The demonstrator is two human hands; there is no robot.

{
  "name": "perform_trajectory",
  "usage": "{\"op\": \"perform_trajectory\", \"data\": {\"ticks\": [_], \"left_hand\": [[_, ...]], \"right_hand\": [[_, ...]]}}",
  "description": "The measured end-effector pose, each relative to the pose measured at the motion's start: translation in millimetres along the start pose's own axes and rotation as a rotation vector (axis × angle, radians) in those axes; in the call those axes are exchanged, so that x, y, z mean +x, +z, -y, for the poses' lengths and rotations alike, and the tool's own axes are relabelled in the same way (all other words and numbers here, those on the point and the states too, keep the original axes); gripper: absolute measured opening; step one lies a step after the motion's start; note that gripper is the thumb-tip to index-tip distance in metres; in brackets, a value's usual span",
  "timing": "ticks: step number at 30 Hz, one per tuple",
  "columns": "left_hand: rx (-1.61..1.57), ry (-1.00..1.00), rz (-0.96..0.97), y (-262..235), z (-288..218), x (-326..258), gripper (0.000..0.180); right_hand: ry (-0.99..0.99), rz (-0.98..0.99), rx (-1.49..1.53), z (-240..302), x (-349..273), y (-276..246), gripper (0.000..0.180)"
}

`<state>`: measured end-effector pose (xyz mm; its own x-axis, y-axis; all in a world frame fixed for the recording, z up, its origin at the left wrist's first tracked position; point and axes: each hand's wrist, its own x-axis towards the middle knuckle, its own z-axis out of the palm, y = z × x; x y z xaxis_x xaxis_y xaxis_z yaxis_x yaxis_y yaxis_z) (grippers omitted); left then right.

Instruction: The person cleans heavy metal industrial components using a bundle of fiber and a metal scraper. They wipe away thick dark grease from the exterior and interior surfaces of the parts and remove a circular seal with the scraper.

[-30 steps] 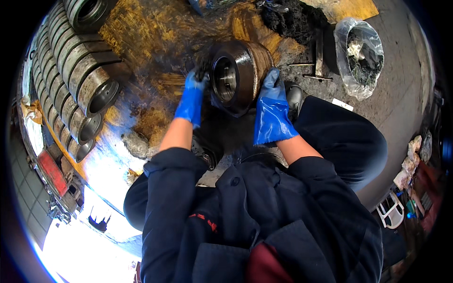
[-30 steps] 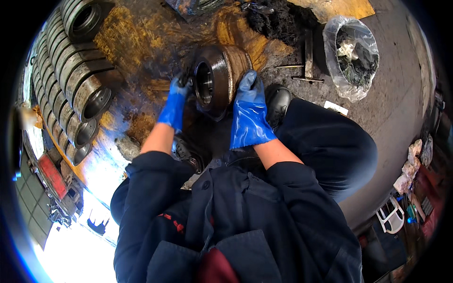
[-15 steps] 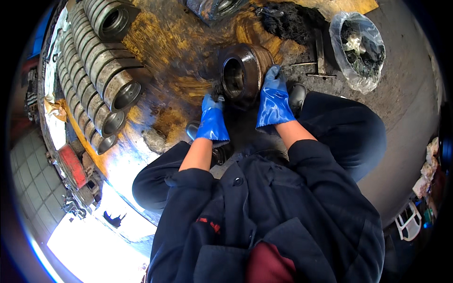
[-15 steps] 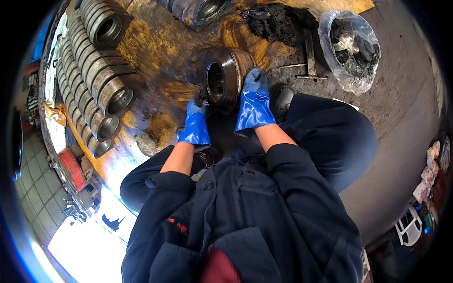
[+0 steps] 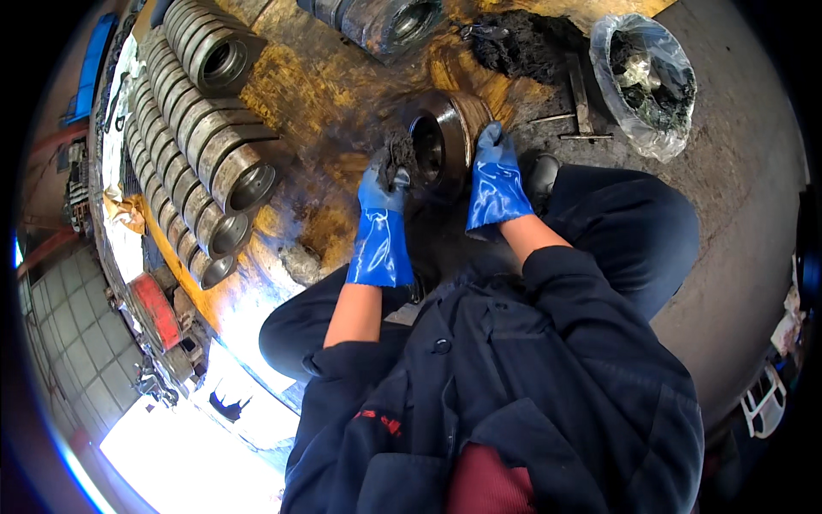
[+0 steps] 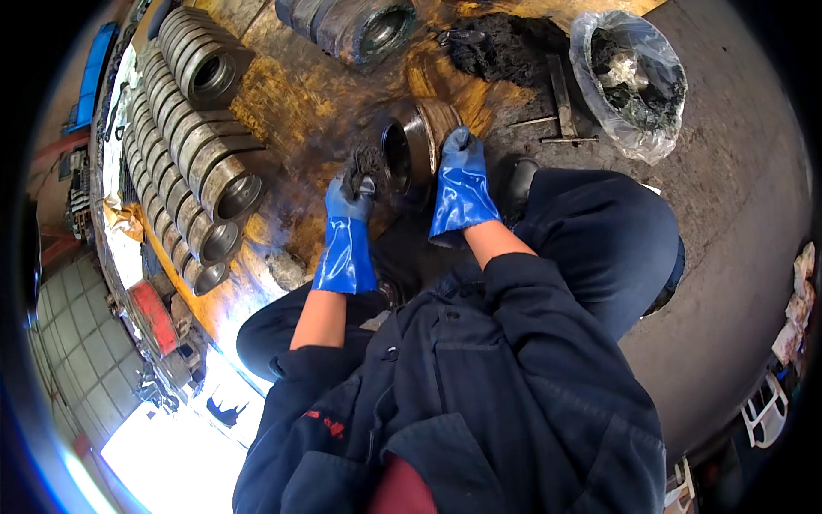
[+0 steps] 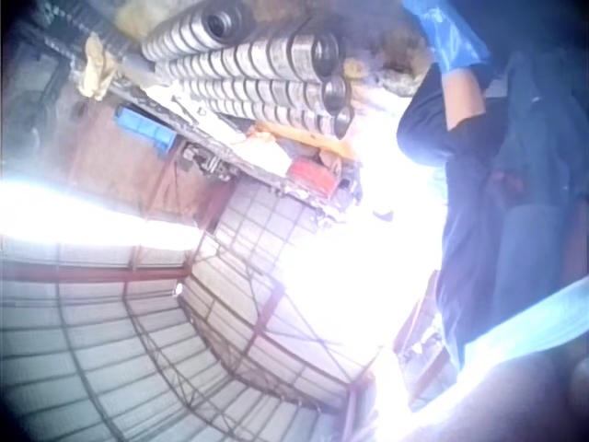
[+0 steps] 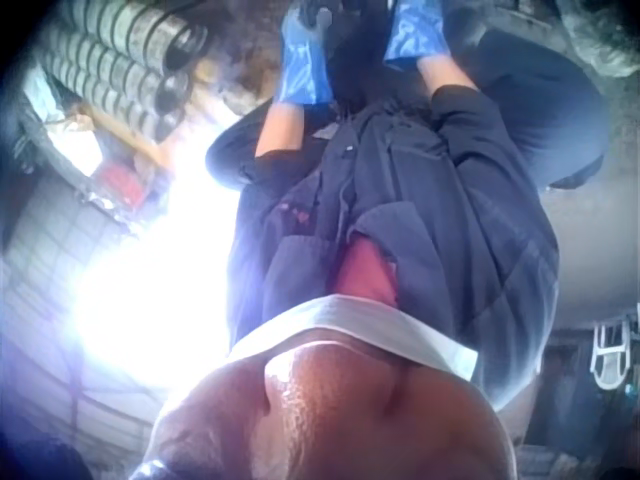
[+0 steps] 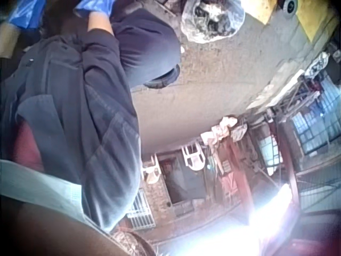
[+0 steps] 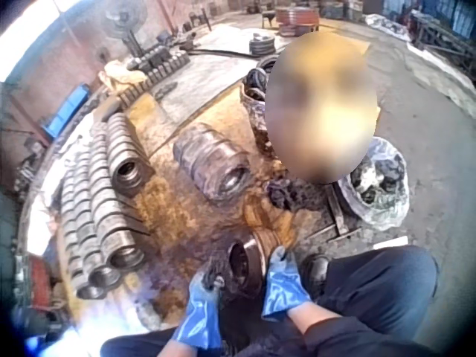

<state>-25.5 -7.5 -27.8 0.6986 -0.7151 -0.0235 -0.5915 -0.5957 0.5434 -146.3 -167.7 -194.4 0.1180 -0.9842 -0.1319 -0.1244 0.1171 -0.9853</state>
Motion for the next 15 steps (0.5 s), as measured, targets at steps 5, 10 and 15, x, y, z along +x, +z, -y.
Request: {"op": "perform_trajectory", "data": {"ticks": [5, 10, 15], "left_hand": [[0.229, 0.294, -0.053, 11, 4, 50, 0.062], [0.398, 0.429, 0.135, 21, 0, 99, 0.063], [0.438, -0.143, 0.284, 43, 28, 89, 0.032]], "right_hand": [[0.109, 0.148, -0.215, 112, -37, 4, 0.036], [0.128, 0.054, -0.211, 115, -29, 0, 0.034], [0.031, 0.023, -0.292, 98, -33, 6, 0.031]]}}
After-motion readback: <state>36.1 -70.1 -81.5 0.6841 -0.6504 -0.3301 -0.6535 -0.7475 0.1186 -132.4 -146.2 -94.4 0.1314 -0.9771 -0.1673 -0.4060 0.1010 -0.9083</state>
